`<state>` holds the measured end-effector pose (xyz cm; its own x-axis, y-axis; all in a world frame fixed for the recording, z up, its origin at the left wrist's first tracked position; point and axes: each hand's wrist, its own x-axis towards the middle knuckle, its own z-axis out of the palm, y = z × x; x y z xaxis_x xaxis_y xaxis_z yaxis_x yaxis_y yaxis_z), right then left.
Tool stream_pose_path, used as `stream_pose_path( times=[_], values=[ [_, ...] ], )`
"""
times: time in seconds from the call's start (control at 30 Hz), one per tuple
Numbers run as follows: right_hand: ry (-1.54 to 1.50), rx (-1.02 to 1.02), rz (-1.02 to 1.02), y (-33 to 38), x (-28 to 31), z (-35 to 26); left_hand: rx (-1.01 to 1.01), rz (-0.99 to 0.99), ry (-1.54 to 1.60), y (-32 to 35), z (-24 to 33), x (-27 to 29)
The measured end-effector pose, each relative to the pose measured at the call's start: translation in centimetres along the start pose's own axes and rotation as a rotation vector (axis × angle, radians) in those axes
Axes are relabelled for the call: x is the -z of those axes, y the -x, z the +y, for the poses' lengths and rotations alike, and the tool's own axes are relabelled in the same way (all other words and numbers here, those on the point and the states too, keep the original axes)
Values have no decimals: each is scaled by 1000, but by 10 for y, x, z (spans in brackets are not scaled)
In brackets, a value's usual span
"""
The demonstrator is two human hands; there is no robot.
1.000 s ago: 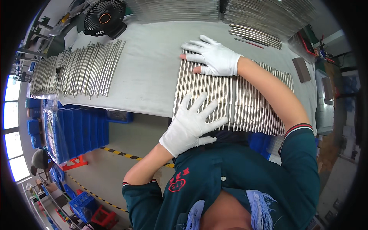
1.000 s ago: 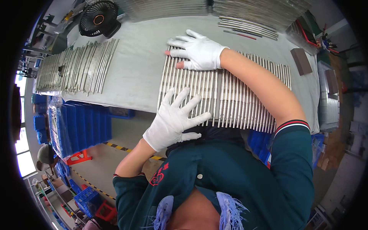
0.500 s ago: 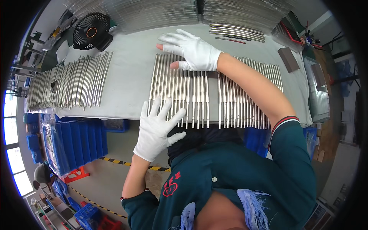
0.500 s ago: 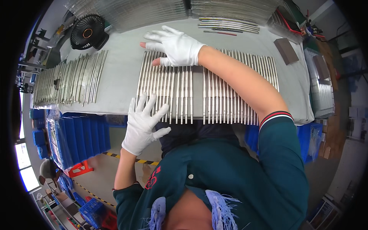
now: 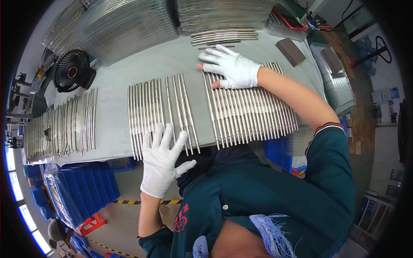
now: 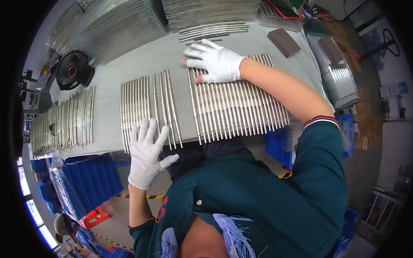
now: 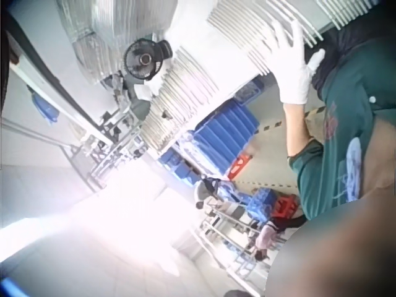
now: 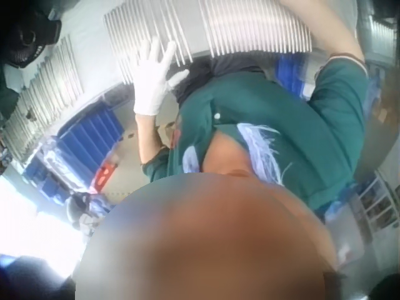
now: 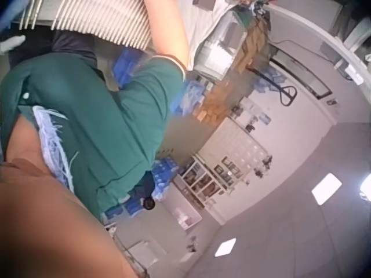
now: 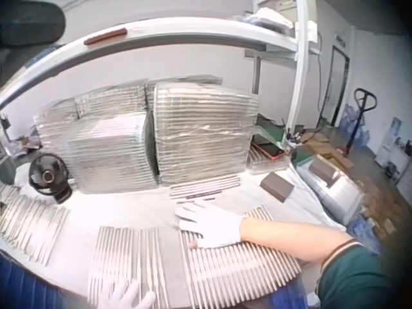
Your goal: The recorder is aligning and polishing thin metal strips on a workbench using a sanding block.
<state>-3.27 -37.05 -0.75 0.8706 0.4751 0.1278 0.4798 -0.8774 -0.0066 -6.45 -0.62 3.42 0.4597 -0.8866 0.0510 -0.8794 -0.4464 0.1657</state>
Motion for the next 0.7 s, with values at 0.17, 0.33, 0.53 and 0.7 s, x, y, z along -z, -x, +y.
stream_pose_path(
  times=[0.17,0.33,0.53,0.7],
  values=[
    [22,65,24,-16,-4,-6,-403,15,229,-73,63,-22],
    [-3,65,34,-28,-8,-13,-619,67,212,-112,91,-52],
    [-31,56,28,-58,-15,-30,-549,21,201,-94,75,-45],
    [-129,96,107,-82,-18,-45,-468,6,196,-76,62,-35]
  ],
)
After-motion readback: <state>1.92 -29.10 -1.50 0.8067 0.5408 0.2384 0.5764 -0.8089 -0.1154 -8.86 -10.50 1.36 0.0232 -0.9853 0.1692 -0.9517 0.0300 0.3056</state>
